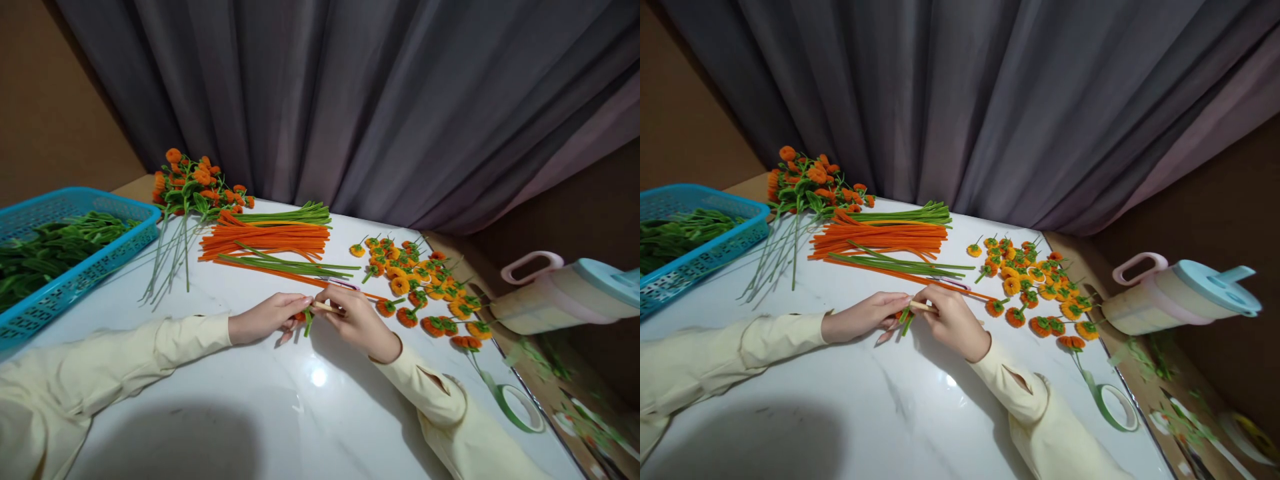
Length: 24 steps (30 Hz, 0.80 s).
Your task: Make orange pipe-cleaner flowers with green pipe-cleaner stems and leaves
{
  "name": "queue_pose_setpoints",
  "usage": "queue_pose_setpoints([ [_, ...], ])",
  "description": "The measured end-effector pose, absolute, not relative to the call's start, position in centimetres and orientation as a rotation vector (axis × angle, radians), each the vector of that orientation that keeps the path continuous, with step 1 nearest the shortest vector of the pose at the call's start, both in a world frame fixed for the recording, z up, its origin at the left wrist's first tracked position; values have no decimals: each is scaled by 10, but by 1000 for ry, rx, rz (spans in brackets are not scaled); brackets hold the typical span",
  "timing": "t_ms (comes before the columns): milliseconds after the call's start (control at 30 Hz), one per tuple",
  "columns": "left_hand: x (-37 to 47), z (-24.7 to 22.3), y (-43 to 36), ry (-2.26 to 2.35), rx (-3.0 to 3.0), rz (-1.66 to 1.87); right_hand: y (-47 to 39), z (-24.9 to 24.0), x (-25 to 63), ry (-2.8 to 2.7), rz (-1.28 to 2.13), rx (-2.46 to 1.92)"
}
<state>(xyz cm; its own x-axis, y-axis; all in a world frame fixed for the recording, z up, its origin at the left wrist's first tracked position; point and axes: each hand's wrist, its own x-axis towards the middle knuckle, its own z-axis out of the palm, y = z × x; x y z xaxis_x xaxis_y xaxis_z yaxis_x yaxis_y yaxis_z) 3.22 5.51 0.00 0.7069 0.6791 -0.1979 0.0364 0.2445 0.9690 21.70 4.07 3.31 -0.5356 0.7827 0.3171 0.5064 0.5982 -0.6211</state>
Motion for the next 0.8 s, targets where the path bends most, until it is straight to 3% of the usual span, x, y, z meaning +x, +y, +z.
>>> queue_pose_setpoints([
  [233, 28, -1, 60, 617, 1047, 375, 47, 35, 225, -2247, 816, -731],
  [800, 30, 7, 52, 597, 1177, 435, 48, 31, 224, -2232, 946, -819],
])
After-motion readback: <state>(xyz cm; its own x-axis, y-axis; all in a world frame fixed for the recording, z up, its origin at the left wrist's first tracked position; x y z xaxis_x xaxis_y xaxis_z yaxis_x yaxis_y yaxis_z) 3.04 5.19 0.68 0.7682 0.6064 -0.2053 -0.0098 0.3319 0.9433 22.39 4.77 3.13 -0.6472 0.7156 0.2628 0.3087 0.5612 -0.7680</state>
